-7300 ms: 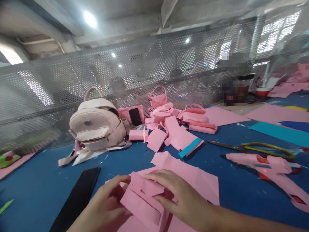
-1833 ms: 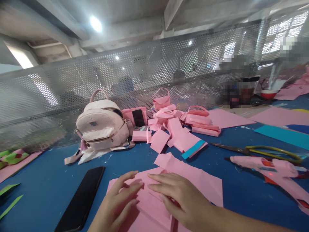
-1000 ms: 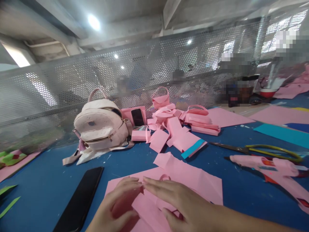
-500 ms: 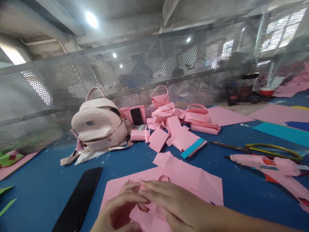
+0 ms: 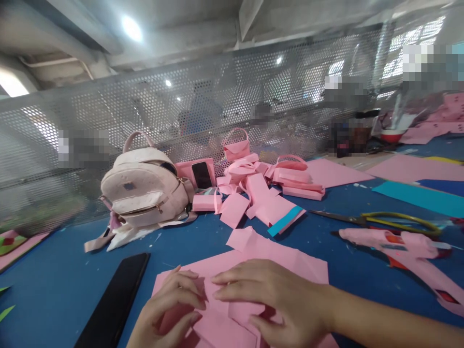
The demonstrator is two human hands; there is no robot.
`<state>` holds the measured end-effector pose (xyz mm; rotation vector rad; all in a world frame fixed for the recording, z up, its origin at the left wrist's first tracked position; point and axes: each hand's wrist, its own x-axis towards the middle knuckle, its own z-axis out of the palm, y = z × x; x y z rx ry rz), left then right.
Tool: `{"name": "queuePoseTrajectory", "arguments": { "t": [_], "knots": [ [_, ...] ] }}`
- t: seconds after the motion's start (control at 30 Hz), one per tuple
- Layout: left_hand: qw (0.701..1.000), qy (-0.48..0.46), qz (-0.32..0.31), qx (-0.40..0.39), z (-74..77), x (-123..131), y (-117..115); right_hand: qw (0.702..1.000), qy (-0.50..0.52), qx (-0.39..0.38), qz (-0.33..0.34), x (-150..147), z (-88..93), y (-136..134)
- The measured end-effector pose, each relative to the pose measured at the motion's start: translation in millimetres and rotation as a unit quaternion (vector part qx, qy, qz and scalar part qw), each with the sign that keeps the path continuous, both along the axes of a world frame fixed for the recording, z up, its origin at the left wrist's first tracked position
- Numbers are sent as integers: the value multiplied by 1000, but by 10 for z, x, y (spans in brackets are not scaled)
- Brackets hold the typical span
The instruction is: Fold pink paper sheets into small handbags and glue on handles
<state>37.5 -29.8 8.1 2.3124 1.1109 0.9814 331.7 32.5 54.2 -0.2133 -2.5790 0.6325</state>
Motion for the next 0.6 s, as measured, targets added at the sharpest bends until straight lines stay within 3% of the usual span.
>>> {"name": "queuePoseTrajectory", "arguments": {
  "t": [0.13, 0.23, 0.33, 0.47, 0.6],
  "knots": [
    [999, 18, 14, 27, 22, -14, 3, 995, 49, 79, 37, 28, 5, 127],
    [995, 55, 14, 82, 88, -8, 3, 985, 74, 154, 5, 44, -23, 138],
    [977, 104, 3, 184, 185, 23, 4, 972, 75, 222, -27, 60, -37, 101],
    [958, 83, 40, 272, 267, 150, -14, 972, 90, 210, -58, 58, -118, 40],
    [943, 25, 66, 326, 245, 301, -39, 974, 82, 200, -66, 37, -257, -9]
  ]
}}
